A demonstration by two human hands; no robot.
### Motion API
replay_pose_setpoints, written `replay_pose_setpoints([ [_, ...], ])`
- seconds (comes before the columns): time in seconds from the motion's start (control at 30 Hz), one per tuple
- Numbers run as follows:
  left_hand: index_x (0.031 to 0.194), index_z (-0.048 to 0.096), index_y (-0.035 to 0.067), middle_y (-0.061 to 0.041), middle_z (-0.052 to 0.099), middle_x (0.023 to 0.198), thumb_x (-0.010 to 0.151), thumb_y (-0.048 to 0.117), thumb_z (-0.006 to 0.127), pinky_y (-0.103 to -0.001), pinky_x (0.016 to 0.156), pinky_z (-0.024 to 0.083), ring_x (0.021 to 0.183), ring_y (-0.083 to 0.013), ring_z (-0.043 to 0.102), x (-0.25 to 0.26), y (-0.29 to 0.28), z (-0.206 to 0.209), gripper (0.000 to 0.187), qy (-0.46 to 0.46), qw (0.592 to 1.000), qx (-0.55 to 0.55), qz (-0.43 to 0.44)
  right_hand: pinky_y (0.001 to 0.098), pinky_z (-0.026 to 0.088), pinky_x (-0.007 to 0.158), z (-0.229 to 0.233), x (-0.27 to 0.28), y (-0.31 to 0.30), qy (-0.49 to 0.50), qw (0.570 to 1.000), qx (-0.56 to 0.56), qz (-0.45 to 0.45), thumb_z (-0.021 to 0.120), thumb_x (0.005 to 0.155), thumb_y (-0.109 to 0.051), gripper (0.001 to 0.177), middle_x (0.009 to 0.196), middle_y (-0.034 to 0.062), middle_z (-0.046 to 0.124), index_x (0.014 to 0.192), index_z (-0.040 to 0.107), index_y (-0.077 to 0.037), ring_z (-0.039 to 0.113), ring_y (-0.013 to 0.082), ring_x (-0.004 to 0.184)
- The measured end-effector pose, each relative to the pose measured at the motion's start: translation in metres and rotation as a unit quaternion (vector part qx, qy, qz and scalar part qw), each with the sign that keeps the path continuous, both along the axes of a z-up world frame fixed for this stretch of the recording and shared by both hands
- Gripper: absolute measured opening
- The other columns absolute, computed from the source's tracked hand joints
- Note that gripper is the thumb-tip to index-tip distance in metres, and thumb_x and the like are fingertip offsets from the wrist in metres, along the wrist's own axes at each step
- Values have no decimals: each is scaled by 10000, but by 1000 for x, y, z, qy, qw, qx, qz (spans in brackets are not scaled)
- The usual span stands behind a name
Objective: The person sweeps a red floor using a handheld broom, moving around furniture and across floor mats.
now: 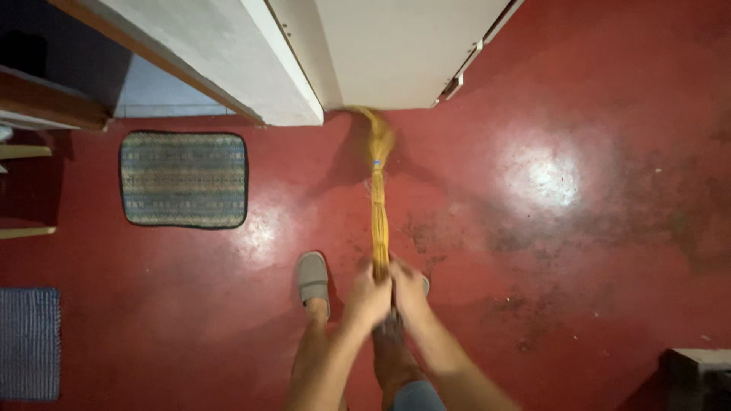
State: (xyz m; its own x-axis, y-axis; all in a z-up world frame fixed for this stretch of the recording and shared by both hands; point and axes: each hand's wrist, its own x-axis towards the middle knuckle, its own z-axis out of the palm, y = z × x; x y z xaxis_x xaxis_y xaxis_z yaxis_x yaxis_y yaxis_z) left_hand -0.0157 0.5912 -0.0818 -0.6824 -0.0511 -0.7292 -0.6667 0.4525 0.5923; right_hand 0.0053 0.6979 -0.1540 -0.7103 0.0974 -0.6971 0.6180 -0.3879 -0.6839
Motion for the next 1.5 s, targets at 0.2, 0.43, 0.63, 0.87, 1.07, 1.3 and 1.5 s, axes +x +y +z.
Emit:
replay_pose_setpoints([
  [0.2,1437,482,147,-262,720,997,931,405,560,-558,835,532,989,-460,691,47,-17,89,574,-49,996,-71,-13,311,533,971,91,55,-21,9,998,-45,43,610,885,-157,566,1242,136,721,1412,550,41,686,190,1086],
  [0.43,1135,661,17,-199,739,989,944,313,537,-491,785,555,973,-392,714,14,11,26,374,-12,999,-52,6,347,568,772,-47,22,0,107,985,59,121,631,953,-144,270,918,140,750,1008,719,105,666,208,841],
  [0.63,1282,608,90,-222,760,991,927,333,522,-515,776,575,898,-423,765,-4,37,20,438,-104,994,43,13,336,543,729,16,18,31,0,998,-42,-40,581,917,-131,529,959,128,698,1415,576,49,640,195,828],
  [0.87,1507,404,112,-268,718,1043,924,382,487,-531,833,564,971,-450,715,66,19,78,648,-12,996,-88,-7,276,533,943,110,52,9,-9,998,-64,-27,620,889,-135,598,1207,76,722,1435,532,91,671,137,1041],
  [1.07,1312,550,87,-261,715,1070,1011,461,392,-539,875,524,1015,-438,694,17,11,43,506,-26,988,-141,-55,314,549,789,-5,23,1,98,986,-14,135,640,927,-168,340,957,96,733,1095,708,120,652,161,865],
  [1.3,1298,627,92,-267,755,1023,921,369,555,-540,826,557,1000,-436,730,2,20,17,473,-4,998,-10,59,397,498,711,15,0,16,-34,997,8,68,587,1004,-197,492,942,172,707,1449,658,-2,614,262,790],
  [1.5,1359,575,43,-188,735,1080,1080,217,393,-677,1105,413,885,-310,744,45,-11,116,375,110,845,-241,-464,291,547,910,96,49,-9,38,996,-80,10,643,891,-149,592,1177,102,741,1435,542,61,680,149,1013],
])
